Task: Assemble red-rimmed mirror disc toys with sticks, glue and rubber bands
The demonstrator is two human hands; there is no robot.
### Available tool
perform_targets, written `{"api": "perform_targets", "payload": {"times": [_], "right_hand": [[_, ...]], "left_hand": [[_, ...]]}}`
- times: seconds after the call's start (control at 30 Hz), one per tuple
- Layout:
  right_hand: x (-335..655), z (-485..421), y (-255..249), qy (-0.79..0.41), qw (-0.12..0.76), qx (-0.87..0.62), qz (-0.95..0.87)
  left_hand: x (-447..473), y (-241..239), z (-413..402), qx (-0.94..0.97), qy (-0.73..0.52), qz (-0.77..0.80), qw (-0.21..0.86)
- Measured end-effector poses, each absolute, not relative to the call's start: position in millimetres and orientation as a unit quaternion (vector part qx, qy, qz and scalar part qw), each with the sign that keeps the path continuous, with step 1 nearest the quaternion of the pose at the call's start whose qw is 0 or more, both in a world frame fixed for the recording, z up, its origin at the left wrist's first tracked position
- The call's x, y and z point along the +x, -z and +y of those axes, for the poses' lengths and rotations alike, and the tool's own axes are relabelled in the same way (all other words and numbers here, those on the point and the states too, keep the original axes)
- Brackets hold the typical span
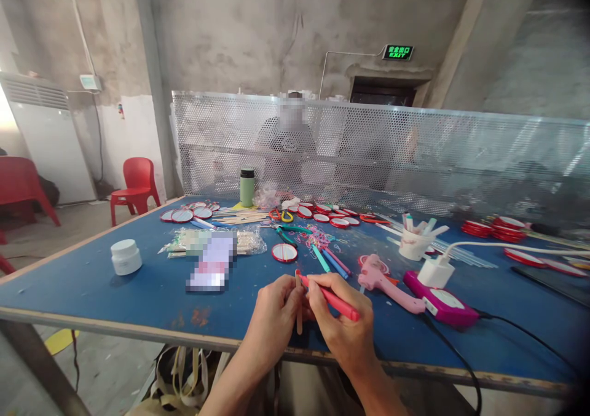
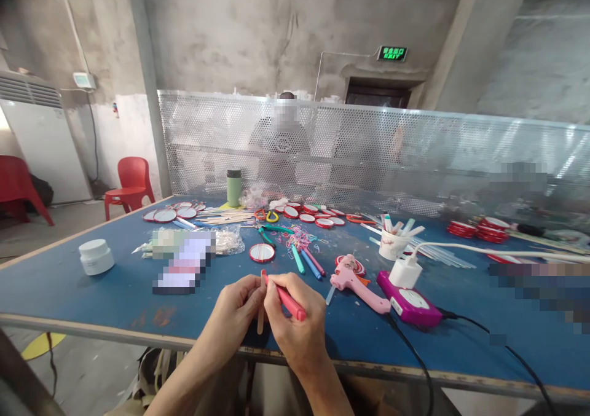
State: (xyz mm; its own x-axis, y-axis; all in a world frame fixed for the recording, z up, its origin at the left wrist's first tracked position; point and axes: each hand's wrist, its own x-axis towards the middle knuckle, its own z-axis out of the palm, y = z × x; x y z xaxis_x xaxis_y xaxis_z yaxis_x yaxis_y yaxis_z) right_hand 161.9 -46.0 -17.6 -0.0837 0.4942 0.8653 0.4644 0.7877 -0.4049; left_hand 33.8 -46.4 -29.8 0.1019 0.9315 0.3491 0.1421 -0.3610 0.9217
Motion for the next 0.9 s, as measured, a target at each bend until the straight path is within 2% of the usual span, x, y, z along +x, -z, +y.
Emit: {"api": "perform_targets", "payload": {"times": [0.9], "right_hand": [[160.8,-47.1,16.1,-0.009,0.585,-0.316,-0.747]], "left_hand": [[33.9,33.0,-45.7,0.646,-0.521,0.419,0.369]]}}
